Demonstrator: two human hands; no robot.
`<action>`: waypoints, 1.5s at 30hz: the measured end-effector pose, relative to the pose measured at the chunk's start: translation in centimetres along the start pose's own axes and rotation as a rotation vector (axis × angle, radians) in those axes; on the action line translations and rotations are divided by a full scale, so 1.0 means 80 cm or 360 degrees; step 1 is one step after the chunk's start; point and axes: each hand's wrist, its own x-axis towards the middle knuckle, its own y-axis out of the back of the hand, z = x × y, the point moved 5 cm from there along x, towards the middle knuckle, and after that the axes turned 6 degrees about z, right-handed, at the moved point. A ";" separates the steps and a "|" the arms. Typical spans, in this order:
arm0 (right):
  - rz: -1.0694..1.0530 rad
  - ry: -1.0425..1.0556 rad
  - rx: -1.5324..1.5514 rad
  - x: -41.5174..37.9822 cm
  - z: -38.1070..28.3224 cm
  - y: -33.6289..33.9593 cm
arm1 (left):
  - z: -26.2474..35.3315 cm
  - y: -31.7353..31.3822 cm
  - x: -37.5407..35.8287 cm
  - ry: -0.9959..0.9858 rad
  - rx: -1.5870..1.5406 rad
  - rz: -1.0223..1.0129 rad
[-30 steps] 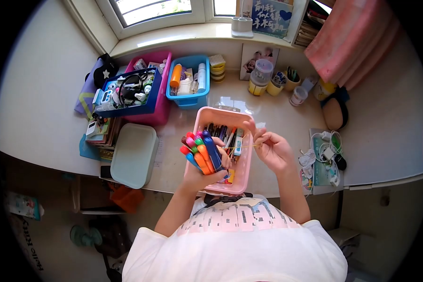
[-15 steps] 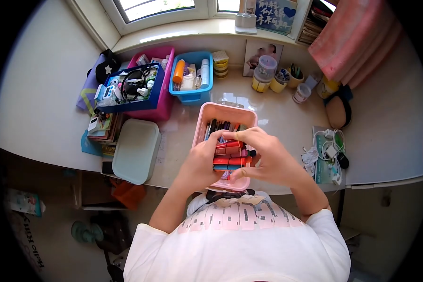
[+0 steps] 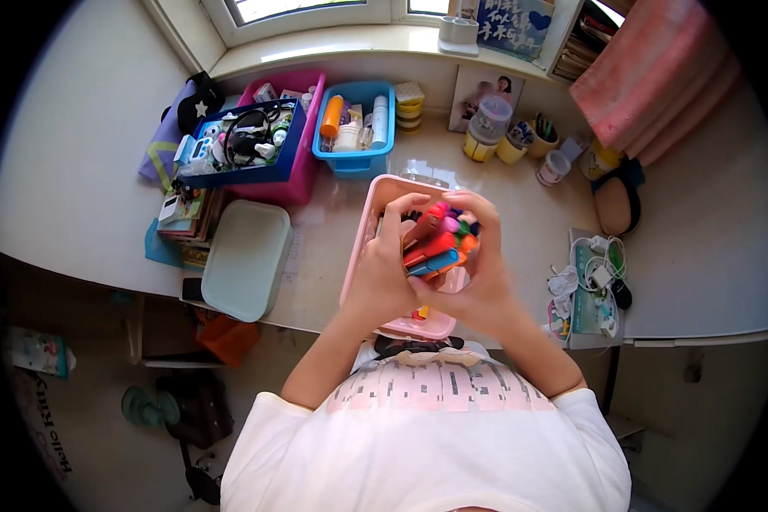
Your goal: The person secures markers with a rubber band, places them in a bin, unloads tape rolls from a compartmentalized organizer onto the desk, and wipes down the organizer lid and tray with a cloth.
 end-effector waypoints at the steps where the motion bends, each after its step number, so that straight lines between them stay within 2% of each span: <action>1: 0.0097 -0.0083 0.0402 -0.007 0.014 -0.008 | 0.002 0.001 0.002 -0.0006 0.0001 -0.0001; 2: 0.0196 -0.0126 0.0479 -0.011 0.021 -0.007 | 0.002 0.001 0.004 0.0007 -0.0047 0.0001; 3: 0.0171 -0.0184 0.0480 -0.009 0.020 -0.004 | 0.002 0.001 0.007 0.0020 -0.0098 0.0006; 5: 0.0002 -0.0311 0.0412 -0.002 0.018 0.010 | -0.042 -0.002 0.001 0.0271 -0.0307 -0.0122; 7: -0.0182 -0.0004 -0.0017 0.013 0.017 0.023 | -0.047 -0.003 0.002 0.0469 -0.0477 -0.0241; 8: -0.0075 0.0019 -0.0008 0.014 0.016 0.028 | -0.044 -0.004 0.000 0.0538 -0.0549 -0.0306; 9: 0.0036 0.0036 0.0000 0.017 0.005 0.026 | -0.038 -0.009 -0.001 0.0469 -0.0512 -0.0280; 10: 0.0041 -0.0336 0.0547 0.013 0.010 0.004 | -0.031 -0.014 -0.002 0.0400 -0.0473 -0.0253; 11: -0.0236 -0.0506 0.0185 0.001 0.040 -0.007 | -0.015 -0.022 -0.003 0.0059 -0.0239 -0.0324; 12: -0.0060 -0.0577 0.0114 0.001 0.056 -0.011 | -0.029 -0.027 -0.001 0.0307 -0.0282 -0.0500; 13: 0.0116 -0.0640 0.0045 0.001 0.067 -0.011 | -0.035 -0.029 0.001 0.0401 -0.0406 -0.0499; 14: 0.0247 -0.0782 0.0464 -0.002 0.072 -0.004 | -0.040 -0.030 0.002 0.0496 -0.0530 -0.0493; 15: 0.0372 -0.0914 0.0882 0.002 0.060 -0.002 | -0.035 -0.028 -0.001 0.0437 -0.0746 -0.0309; 16: 0.0414 -0.0959 0.1119 0.010 0.065 0.005 | -0.030 -0.023 -0.002 0.0289 -0.0652 -0.0218; 17: 0.0632 -0.0990 0.1307 0.015 0.063 0.010 | -0.027 -0.022 -0.007 0.0348 -0.0753 -0.0076; 19: 0.0728 -0.1054 0.1424 0.017 0.077 0.024 | -0.029 -0.013 -0.017 -0.0231 0.0141 0.0105; 20: 0.0619 -0.1102 0.1437 0.014 0.079 0.022 | -0.033 -0.019 -0.024 -0.0271 0.0086 0.0149; 21: 0.0337 -0.1283 0.1523 0.008 0.076 0.012 | -0.026 -0.019 -0.024 -0.0344 0.0071 0.0187; 23: 0.0137 -0.1466 0.1214 -0.016 0.070 -0.010 | -0.011 -0.022 -0.016 -0.0551 0.0293 0.0095; 24: 0.0186 -0.1372 0.1062 -0.025 0.066 -0.020 | -0.013 -0.025 -0.014 -0.0702 0.0368 0.0071; 28: 0.0145 -0.1411 0.1117 -0.042 0.076 -0.018 | -0.010 -0.028 -0.024 -0.0755 0.0101 -0.0154; 31: 0.0102 -0.1386 0.1076 -0.046 0.083 -0.013 | -0.013 -0.020 -0.023 -0.0726 0.0057 -0.0135; 33: 0.0153 -0.1428 0.1175 -0.052 0.082 -0.018 | -0.005 -0.015 -0.016 -0.0710 0.0056 -0.0235; 35: 0.0089 -0.1511 0.1147 -0.055 0.081 -0.021 | 0.006 -0.016 -0.012 -0.0770 0.0097 -0.0463; 36: 0.0091 -0.1509 0.1150 -0.057 0.077 -0.020 | 0.003 -0.012 -0.012 -0.0772 0.0099 -0.0466; 38: -0.0084 -0.1460 0.0984 -0.061 0.068 -0.022 | -0.017 -0.012 -0.014 -0.0569 0.0187 -0.0670; 42: -0.0043 -0.1488 0.0869 -0.062 0.069 -0.015 | -0.014 -0.014 -0.025 -0.0626 0.0326 -0.0632; 45: -0.0245 -0.1560 0.0894 -0.069 0.093 -0.015 | -0.003 -0.006 -0.025 -0.0534 0.0078 -0.0542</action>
